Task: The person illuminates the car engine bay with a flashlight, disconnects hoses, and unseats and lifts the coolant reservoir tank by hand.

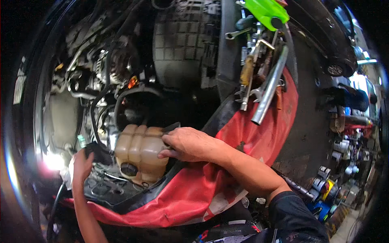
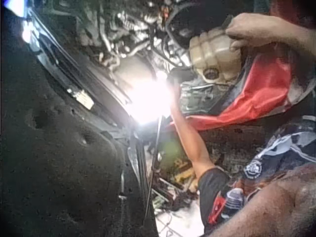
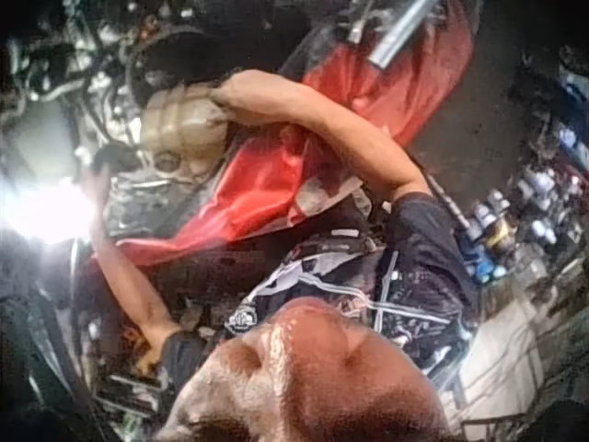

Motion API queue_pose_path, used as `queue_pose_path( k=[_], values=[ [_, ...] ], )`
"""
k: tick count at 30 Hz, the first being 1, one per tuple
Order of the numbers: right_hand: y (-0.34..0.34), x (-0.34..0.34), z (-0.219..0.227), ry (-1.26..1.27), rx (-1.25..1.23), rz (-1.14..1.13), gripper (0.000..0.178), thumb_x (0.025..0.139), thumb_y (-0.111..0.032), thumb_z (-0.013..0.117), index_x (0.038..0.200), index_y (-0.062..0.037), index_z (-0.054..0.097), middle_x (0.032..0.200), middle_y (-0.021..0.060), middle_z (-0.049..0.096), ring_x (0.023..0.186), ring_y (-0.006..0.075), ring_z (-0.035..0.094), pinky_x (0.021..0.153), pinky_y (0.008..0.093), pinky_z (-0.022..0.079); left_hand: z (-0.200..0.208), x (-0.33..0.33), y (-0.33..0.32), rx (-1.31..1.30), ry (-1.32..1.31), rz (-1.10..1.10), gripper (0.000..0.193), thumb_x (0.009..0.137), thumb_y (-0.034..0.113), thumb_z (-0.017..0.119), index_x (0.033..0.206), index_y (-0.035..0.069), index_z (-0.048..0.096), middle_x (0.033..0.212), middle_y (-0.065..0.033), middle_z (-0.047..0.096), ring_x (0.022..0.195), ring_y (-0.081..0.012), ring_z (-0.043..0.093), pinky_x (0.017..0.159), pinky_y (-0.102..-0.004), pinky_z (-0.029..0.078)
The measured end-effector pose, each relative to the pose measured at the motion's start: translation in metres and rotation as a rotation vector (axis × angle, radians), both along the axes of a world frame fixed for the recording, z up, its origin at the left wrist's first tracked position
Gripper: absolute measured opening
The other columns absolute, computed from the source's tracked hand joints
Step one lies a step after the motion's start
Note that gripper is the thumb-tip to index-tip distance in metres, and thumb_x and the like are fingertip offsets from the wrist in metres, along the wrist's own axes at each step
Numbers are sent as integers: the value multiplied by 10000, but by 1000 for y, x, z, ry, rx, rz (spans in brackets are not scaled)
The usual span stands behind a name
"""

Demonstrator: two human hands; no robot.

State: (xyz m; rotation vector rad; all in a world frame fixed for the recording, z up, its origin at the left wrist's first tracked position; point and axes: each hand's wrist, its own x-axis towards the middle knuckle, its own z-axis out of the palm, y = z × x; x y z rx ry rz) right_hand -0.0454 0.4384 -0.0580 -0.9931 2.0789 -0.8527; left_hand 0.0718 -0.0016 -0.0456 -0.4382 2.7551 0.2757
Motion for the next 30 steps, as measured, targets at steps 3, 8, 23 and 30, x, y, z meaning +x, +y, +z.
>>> queue_pose_path(
  k=[3,8,23,30],
  values=[
    [7,-3,24,-35,-238,-163,642,1000,-482,721,1387,12,585,1183,245,702,1142,461,680,950,524,557,67,0,52,-109,328,142,472,1043,341,697,1284,-65,696,1139,-254,773,1110,-398,730,1010,-478,536],
    [-7,18,64,53,-696,-300,725,921,-265,841,1529,-28,525,1476,211,605,1360,368,614,1118,441,509,109,-10,209,876,363,368,270,1040,205,739,1234,20,776,1157,-97,799,970,-195,749,899,-384,588],
    [144,-49,85,807,125,-774,638,983,-320,777,1536,-74,575,1595,245,515,1489,411,492,1220,461,409,75,94,207,225,-34,-327,541,987,482,706,1239,3,705,959,-99,670,931,-273,675,817,-420,524],
    [-8,-4,35,403,48,-66,746,986,-444,757,1547,-10,526,1463,255,628,1406,441,554,1216,484,413,98,124,215,306,228,-263,206,934,264,823,933,94,707,744,-34,561,697,-215,625,625,-358,503]
  ],
)
